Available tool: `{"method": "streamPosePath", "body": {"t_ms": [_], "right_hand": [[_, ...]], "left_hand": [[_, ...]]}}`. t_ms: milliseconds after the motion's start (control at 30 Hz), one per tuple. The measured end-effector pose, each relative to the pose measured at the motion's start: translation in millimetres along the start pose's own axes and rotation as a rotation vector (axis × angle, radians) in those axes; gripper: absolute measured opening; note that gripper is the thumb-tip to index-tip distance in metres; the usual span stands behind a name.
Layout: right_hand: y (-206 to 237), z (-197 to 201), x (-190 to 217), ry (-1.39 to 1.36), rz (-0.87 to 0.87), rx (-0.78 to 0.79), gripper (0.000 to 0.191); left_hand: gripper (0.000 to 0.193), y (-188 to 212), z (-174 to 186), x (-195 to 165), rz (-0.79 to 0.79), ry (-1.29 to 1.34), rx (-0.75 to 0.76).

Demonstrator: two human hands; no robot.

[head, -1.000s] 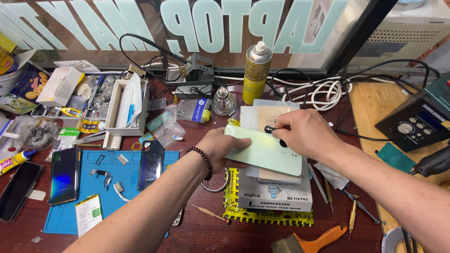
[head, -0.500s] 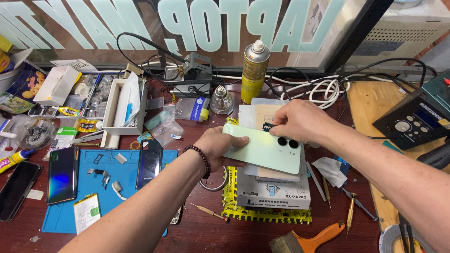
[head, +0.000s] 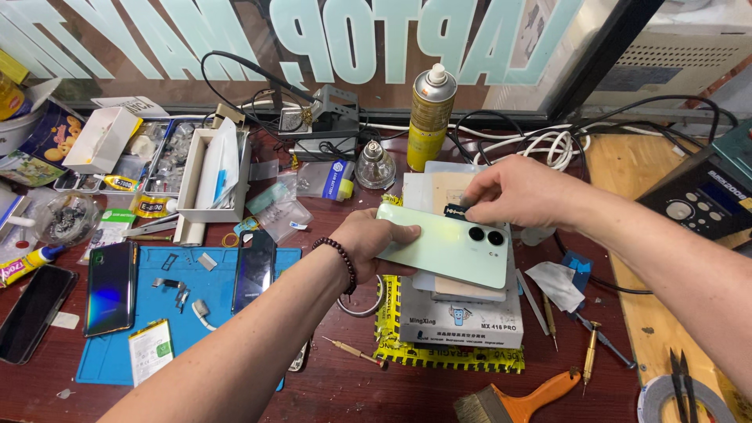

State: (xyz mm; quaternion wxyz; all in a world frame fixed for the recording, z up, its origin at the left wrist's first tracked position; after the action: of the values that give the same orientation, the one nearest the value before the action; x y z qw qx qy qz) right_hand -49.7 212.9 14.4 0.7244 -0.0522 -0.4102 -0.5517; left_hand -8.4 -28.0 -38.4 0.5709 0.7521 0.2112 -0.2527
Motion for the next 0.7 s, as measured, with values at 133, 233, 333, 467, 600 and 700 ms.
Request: {"method": "streamPosePath", "body": {"t_ms": [133, 233, 333, 467, 600, 700], "right_hand": [[2, -8, 7, 0.283, 0.12, -0.118, 0.024], [7, -12, 10, 0.316, 0.128, -0.155, 0.022], [12, -18, 10, 0.343, 0.169, -0.182, 0.021], [15, -23, 9, 0.287, 0.208, -0.238, 0.019], [7, -17, 14, 0.248, 0.077, -0.156, 0.019], [7, -15, 15, 0.186, 0.009, -0.119, 0.018]], "left_hand": [[0.037, 0, -1, 0, -0.001, 0.001, -0.003], [0.038, 1, -1, 0, -0.002, 0.001, -0.008], [0.038, 2, -1, 0, -0.001, 0.01, -0.009], [0.038, 2, -2, 0, 0.0, 0.003, -0.01], [0.038, 4, -2, -1, 0.013, -0.001, -0.008], [0.038, 4, -2, -3, 0.01, -0.003, -0.009]]}}
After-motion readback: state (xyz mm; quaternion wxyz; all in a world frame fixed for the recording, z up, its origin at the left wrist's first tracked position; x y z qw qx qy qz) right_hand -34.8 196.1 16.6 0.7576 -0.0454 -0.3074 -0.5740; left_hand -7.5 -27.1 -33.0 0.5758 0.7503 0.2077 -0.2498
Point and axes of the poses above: each hand's wrist, its own y-axis away from the middle knuckle, its own z-axis out of the back of the hand, x = y × z, the point moved 1 cm from there along -y, towards the middle knuckle, and after that the axes turned 5 degrees about z, right-handed, at the moved point
